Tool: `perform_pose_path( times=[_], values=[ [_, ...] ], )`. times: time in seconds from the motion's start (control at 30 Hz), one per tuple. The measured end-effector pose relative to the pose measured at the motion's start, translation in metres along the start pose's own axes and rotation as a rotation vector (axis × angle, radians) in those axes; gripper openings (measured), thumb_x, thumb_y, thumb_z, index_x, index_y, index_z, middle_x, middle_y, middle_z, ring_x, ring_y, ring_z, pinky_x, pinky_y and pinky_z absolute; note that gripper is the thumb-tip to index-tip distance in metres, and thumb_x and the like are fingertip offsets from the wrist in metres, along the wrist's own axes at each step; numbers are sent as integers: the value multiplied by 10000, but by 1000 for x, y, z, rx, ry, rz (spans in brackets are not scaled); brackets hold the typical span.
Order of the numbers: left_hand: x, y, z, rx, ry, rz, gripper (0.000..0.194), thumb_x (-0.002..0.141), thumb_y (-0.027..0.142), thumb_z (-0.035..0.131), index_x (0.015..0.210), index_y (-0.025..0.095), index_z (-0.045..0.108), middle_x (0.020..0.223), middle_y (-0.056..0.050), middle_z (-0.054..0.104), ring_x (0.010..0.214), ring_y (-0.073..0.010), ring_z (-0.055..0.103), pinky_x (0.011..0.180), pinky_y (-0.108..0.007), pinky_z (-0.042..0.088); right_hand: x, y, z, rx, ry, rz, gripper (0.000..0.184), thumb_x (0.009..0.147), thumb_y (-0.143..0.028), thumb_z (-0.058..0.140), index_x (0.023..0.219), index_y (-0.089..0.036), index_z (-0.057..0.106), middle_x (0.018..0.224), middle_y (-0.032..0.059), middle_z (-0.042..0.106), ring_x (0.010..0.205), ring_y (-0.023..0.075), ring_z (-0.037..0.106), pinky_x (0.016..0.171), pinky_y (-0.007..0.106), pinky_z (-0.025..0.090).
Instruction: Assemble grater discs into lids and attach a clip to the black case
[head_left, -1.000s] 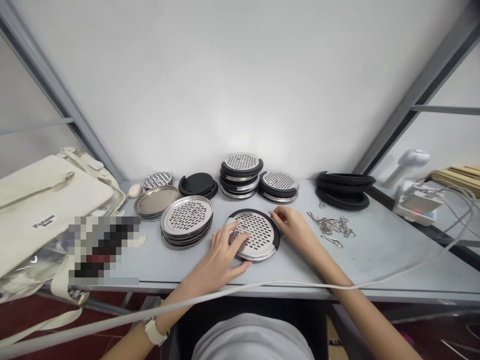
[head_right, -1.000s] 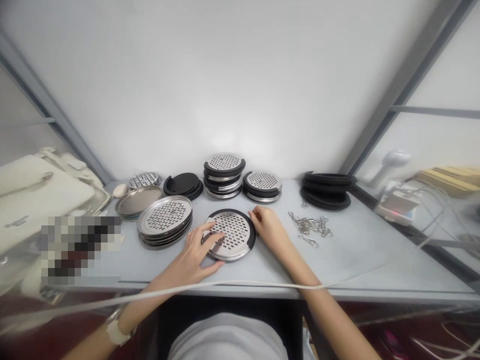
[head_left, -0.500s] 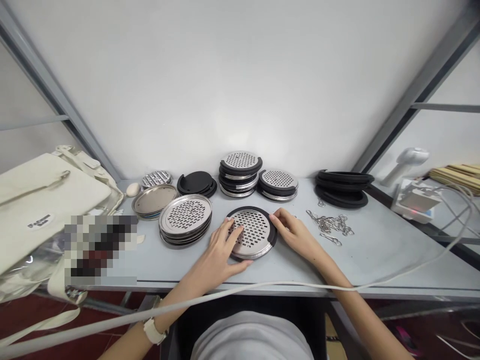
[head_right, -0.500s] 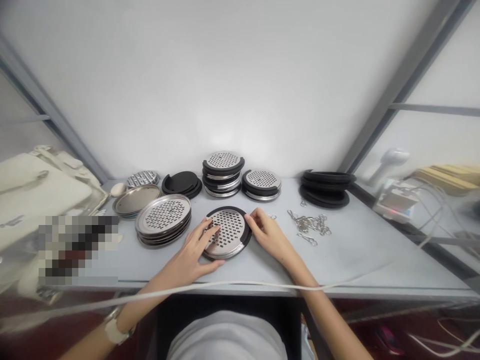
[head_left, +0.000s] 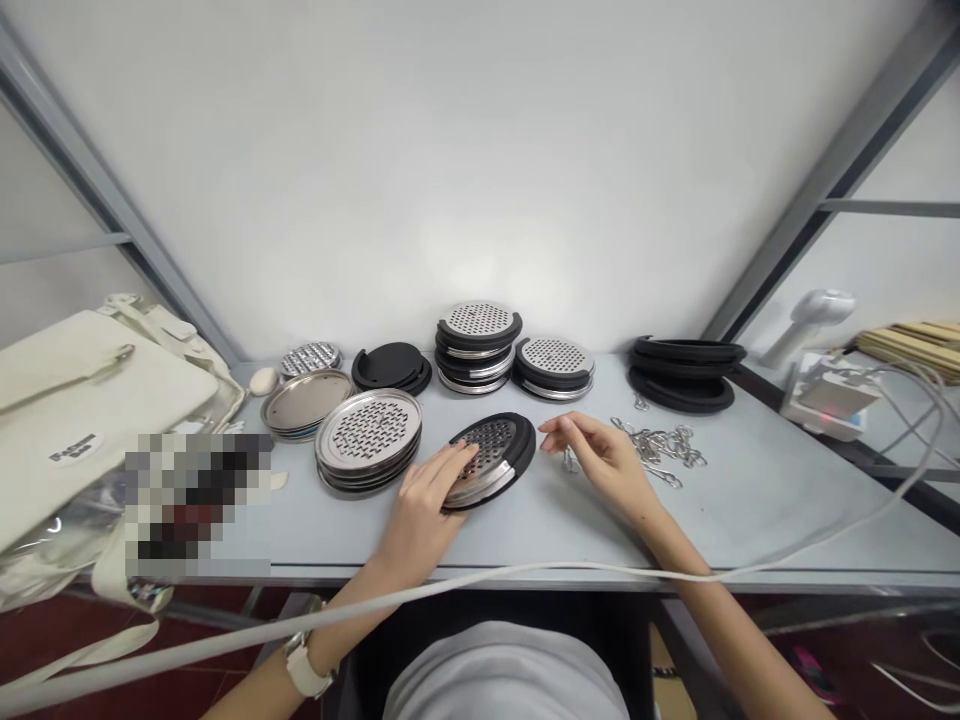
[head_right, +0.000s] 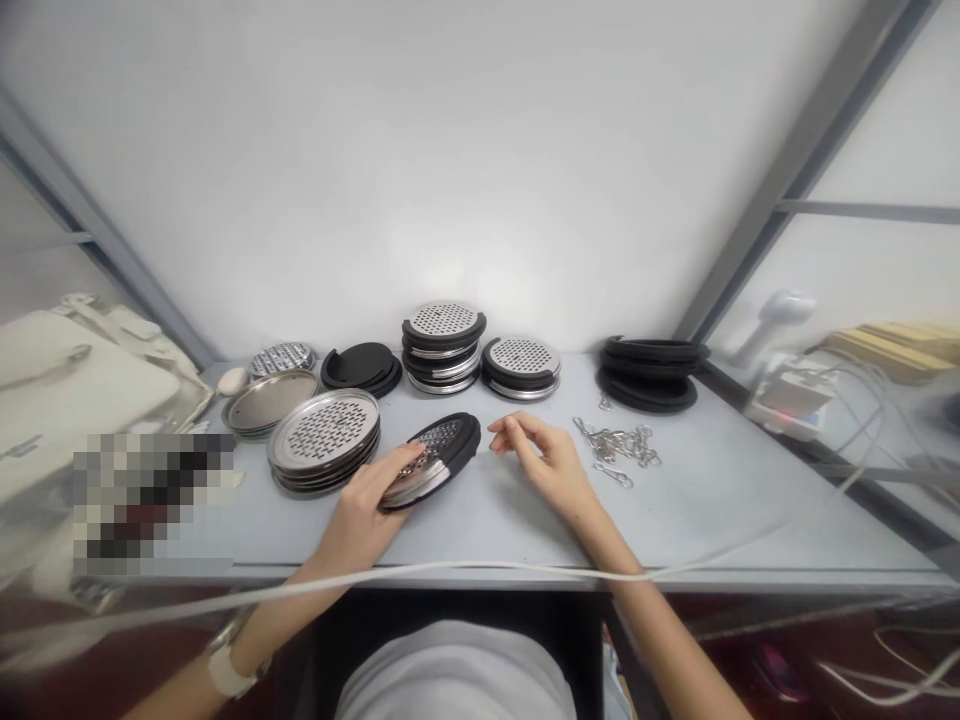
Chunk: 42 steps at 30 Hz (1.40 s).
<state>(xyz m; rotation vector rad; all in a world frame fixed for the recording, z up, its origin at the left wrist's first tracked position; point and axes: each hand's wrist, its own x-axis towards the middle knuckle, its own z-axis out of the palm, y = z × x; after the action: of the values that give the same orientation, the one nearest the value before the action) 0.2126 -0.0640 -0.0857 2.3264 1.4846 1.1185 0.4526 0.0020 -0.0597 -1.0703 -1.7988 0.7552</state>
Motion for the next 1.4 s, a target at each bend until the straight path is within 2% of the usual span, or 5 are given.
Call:
perform_pose_path(
  times=[0.2, 0.47, 0.63, 0.9, 1.4],
  values=[
    [9, 29, -10, -268, 169, -339, 276, 829, 343, 615, 1053, 184, 647, 926, -26, 692, 866, -183, 638, 794, -249, 499, -1, 14, -12, -363, 222, 39, 300, 915, -378, 420, 761, -198, 604, 604, -8, 619, 582, 132, 573, 627, 240, 405],
    [12, 27, 1, -877, 87, -653, 360, 833, 410, 614, 1080, 150, 637, 1046, -72, 678, 1009, -217, 617, 854, -275, 512, 0, 32, -7, -780, 105, 105, 352, 885, -412, 435, 607, -200, 473, 567, 21, 590, 509, 145, 504, 507, 251, 270],
    [11, 22, 8, -1112, -8, -911, 490, 810, 453, 626, 1193, 154, 566, 1027, -117, 676, 853, -265, 666, 575, -323, 582, -2, 36, -4, -990, 43, 44, 351, 850, -471, 483, 627, -200, 484, 572, 45, 579, 571, 180, 534, 541, 260, 288],
    [14, 29, 5, -1399, 78, -955, 315, 881, 294, 557, 1131, 104, 575, 1206, -160, 597, 1065, -313, 592, 745, -481, 583, -2, 35, 0, -970, -41, 99, 284, 867, -404, 480, 670, -200, 467, 640, 36, 616, 599, 176, 565, 540, 260, 285],
    [7, 38, 0, -1558, 143, -985, 238, 841, 128, 548, 1078, 112, 532, 1200, -137, 604, 1141, -271, 561, 1014, -440, 450, -1, 31, -2, -596, 73, 52, 378, 866, -466, 483, 616, -215, 351, 522, -32, 493, 465, 107, 412, 497, 234, 282]
  ],
)
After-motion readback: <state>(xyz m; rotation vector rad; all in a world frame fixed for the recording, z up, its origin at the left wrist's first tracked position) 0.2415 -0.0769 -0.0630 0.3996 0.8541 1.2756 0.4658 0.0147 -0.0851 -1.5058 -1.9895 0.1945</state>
